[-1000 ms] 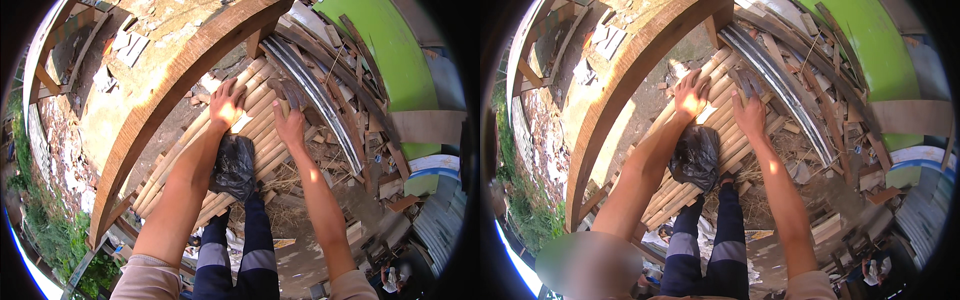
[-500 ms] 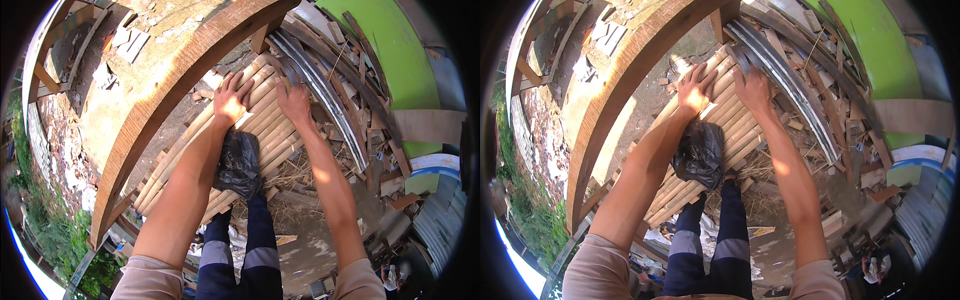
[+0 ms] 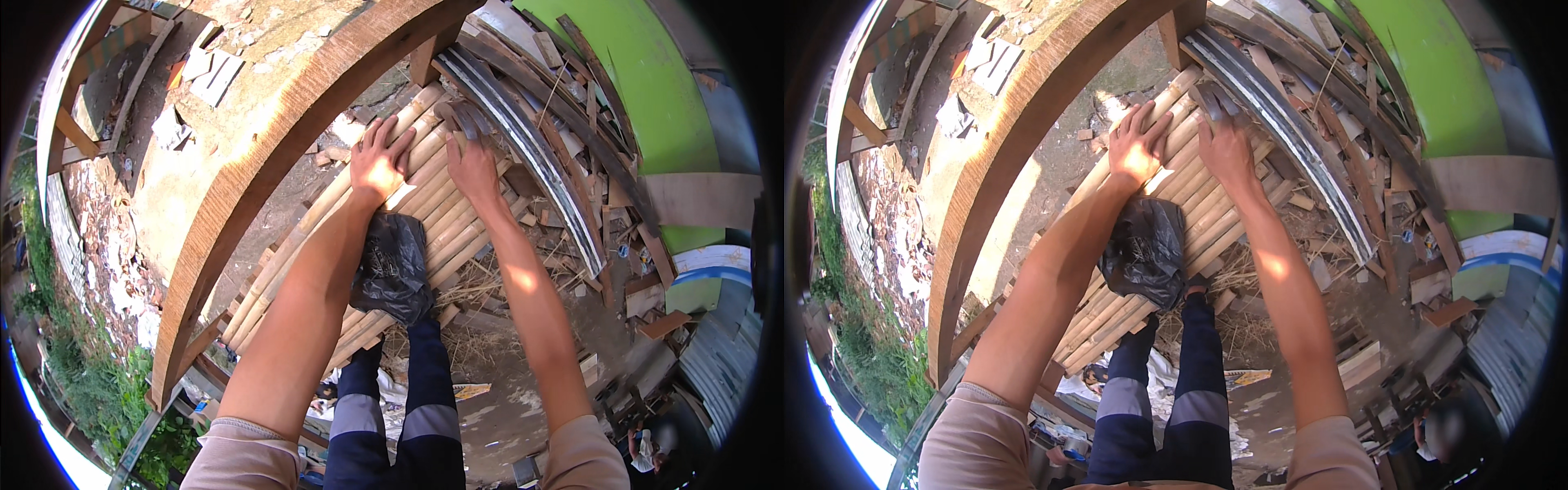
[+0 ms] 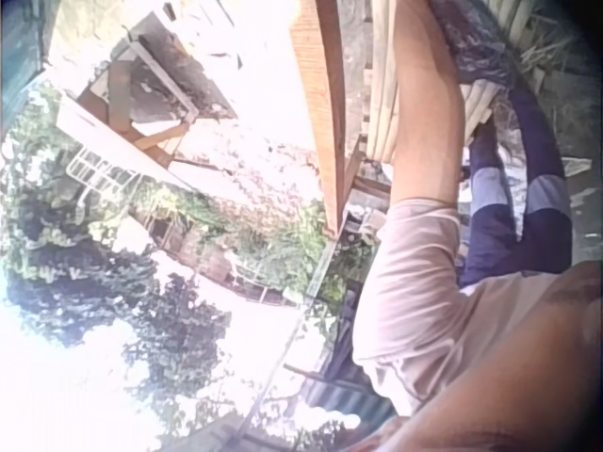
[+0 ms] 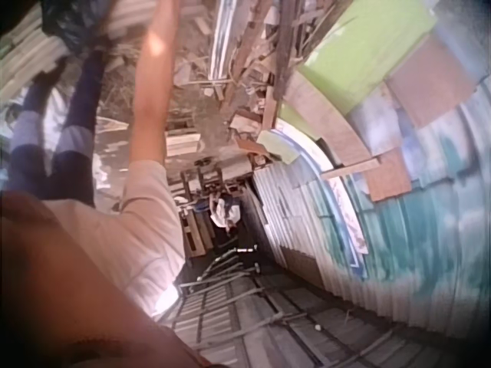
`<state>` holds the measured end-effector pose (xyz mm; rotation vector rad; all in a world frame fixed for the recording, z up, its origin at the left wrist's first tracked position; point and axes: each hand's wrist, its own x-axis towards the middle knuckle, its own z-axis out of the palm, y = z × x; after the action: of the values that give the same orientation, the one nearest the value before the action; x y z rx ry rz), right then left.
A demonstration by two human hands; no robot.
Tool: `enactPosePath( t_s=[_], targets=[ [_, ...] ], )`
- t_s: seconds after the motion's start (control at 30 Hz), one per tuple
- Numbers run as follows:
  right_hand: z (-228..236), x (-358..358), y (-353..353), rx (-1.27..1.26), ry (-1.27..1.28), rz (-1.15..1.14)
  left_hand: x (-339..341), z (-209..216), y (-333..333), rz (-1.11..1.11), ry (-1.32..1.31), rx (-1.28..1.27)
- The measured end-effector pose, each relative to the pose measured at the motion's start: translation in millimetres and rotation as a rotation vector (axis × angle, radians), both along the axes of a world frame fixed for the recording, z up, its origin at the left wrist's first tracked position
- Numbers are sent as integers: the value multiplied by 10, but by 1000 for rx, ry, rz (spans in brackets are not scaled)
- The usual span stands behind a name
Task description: The person hammers nails into a curved bamboo structure using a hammer. They repeatedly pick nails from a black plastic bag and drive them into the bamboo slats to secure them.
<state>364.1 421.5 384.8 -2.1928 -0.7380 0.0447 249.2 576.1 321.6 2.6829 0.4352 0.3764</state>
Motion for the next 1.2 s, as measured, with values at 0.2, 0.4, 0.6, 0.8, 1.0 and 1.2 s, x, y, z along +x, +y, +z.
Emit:
enactPosePath(
  t_s=[0.2, 0.4, 0.6, 0.8, 1.0, 1.2],
  targets=[
    [23, -33, 35, 41, -12, 6, -30, -30, 23, -2, 22, 15],
    [-105, -15, -25, -292, 302, -47, 11, -24, -15, -4, 29, 15],
    [-128, -20, 23, -46, 6, 18, -13, -20, 10, -8, 19, 18],
    [-143, 18, 43, -44, 27, -9, -3, -15, -1, -8, 11, 3],
    [-18, 35, 164, -342, 368, -56, -28, -65, 37, 3, 6, 40],
    [-59, 73, 133, -259, 204, -6, -28, -53, -29, 4, 36, 11]
  ],
)
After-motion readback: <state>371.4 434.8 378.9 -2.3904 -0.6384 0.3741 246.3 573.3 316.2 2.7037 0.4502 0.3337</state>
